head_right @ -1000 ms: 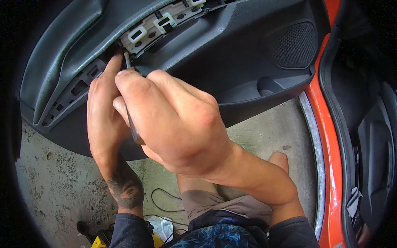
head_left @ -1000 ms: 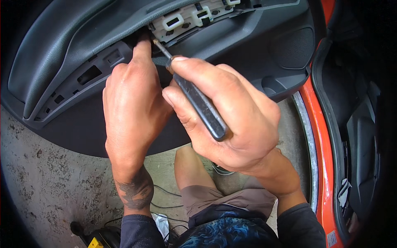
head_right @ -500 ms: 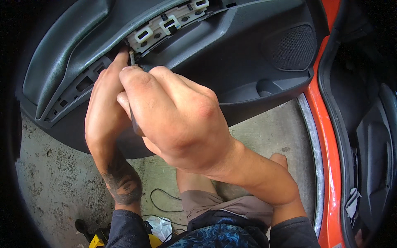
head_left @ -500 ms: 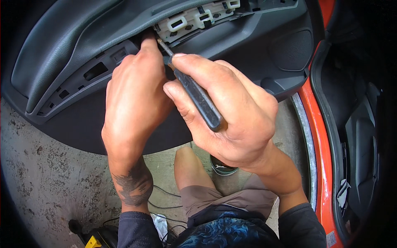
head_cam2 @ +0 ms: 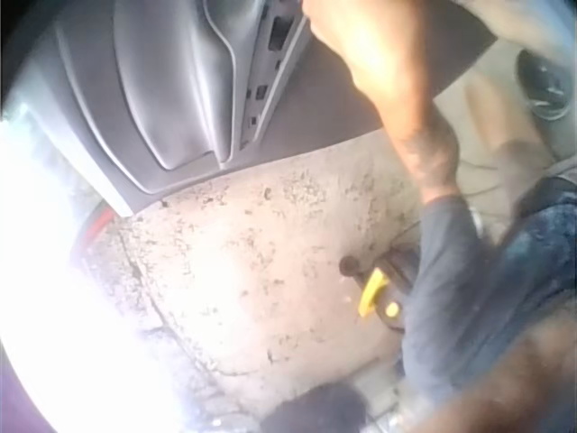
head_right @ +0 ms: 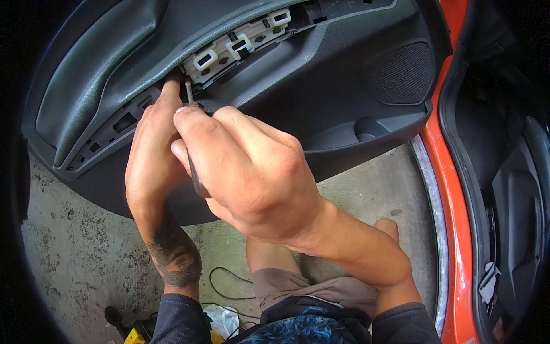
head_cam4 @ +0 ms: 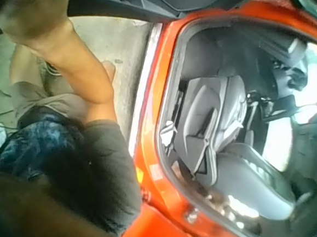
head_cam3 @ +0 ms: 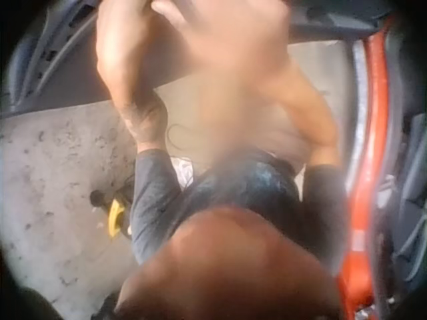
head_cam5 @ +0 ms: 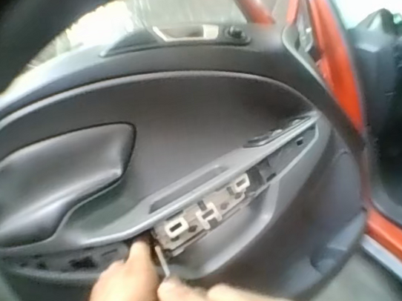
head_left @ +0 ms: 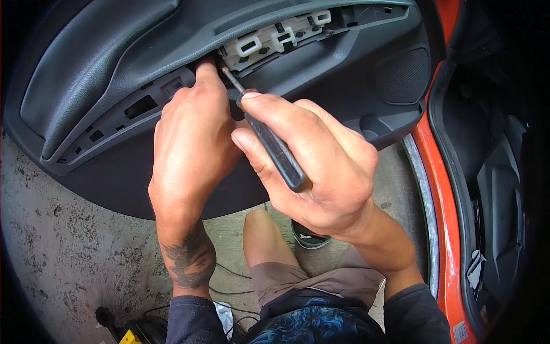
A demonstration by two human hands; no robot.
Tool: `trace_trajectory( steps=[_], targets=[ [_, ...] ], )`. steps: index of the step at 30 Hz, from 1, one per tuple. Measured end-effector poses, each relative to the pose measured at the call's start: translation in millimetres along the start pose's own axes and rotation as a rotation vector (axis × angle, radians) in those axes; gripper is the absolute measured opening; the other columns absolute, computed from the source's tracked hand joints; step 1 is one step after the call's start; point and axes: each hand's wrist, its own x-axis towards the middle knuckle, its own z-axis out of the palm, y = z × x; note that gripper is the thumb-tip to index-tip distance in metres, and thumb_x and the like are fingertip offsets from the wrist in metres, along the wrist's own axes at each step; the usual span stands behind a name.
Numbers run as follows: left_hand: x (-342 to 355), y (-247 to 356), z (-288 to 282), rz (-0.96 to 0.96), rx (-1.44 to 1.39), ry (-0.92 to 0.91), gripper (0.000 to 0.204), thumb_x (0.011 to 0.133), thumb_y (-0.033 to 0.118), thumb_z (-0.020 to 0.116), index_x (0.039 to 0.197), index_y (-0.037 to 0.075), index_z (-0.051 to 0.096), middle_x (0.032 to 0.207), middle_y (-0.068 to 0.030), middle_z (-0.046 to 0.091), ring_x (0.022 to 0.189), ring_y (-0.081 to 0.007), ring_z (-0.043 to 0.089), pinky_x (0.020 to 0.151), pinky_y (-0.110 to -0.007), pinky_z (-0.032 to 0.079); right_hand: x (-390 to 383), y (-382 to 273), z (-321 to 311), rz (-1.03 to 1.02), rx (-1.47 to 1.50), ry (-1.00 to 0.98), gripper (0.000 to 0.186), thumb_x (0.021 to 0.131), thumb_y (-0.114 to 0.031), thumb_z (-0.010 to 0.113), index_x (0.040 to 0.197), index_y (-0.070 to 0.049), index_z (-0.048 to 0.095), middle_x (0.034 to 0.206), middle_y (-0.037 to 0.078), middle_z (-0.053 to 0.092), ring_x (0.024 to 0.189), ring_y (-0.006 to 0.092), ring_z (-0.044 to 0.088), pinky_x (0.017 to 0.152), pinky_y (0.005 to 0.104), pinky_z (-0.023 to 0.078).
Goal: Repairing an interior car door panel by tightening internal screws and reattaching a plastic trim piece.
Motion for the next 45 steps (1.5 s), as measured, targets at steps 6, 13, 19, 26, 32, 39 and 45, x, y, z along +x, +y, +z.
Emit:
trace_trajectory(
  steps=[6,13,19,26,32,39,45],
  targets=[
    [-1,2,-2,0.067,0.023,0.088,0.025,0.075,0.005,0.067,0.089,-0.006,0.050,0.074,-0.0270,0.065,0.077,-0.0454,0.065,0.065,-0.051,0.052,-1,-1,3,-0.010,0.030,-0.001,0.024,0.082,0.001,0.068,0.104,0.009,0.060,0.075,0.012,0.058,0.060,0.0224,0.059,0.052,0.0308,0.051],
    [-20,3,2,-0.063,-0.155,0.084,0.050,0.080,0.008,0.065,0.127,-0.005,0.056,0.092,-0.0203,0.070,0.083,-0.0296,0.068,0.079,-0.034,0.051,-2,0,6,-0.008,-0.001,0.026,0.024,0.083,-0.001,0.069,0.104,0.009,0.060,0.076,0.013,0.059,0.061,0.0229,0.060,0.053,0.0300,0.051],
    [-18,6,10,-0.132,-0.263,0.241,0.041,0.076,0.000,0.066,0.118,-0.003,0.064,0.080,-0.0150,0.073,0.075,-0.0128,0.070,0.071,-0.025,0.050,0,-2,1,-0.004,-0.059,-0.005,0.027,0.083,-0.002,0.070,0.105,0.009,0.058,0.076,0.013,0.059,0.062,0.0233,0.061,0.054,0.0296,0.052],
    [-12,-5,39,0.030,-0.285,0.591,0.023,0.081,0.007,0.075,0.103,0.002,0.070,0.055,-0.0069,0.058,0.046,-0.0134,0.054,0.047,-0.026,0.042,1,0,6,-0.045,-0.039,0.021,0.026,0.082,-0.002,0.070,0.103,0.008,0.059,0.075,0.012,0.058,0.061,0.0224,0.060,0.053,0.0296,0.051],
    [-11,-6,45,0.090,-0.299,0.676,0.025,0.083,0.004,0.073,0.108,0.005,0.072,0.062,-0.0093,0.062,0.050,-0.0149,0.059,0.050,-0.027,0.046,3,-3,2,-0.005,-0.029,0.012,0.028,0.080,-0.001,0.071,0.103,0.008,0.059,0.074,0.013,0.058,0.061,0.0226,0.060,0.053,0.0302,0.051],
    [-16,-6,44,0.024,-0.313,0.507,0.039,0.082,0.005,0.060,0.120,0.004,0.070,0.088,-0.0063,0.074,0.076,-0.0065,0.063,0.070,-0.022,0.050,-1,1,3,-0.030,-0.080,0.033,0.029,0.080,-0.001,0.072,0.104,0.008,0.059,0.076,0.013,0.060,0.062,0.0228,0.062,0.052,0.0303,0.051],
    [-9,-10,49,0.113,-0.360,0.660,0.027,0.083,0.004,0.074,0.110,0.007,0.073,0.061,-0.0088,0.059,0.049,-0.0151,0.052,0.051,-0.027,0.045,0,-8,6,0.022,-0.087,0.033,0.028,0.079,-0.001,0.072,0.102,0.009,0.060,0.074,0.012,0.059,0.060,0.0214,0.061,0.052,0.0285,0.051]
  ],
)
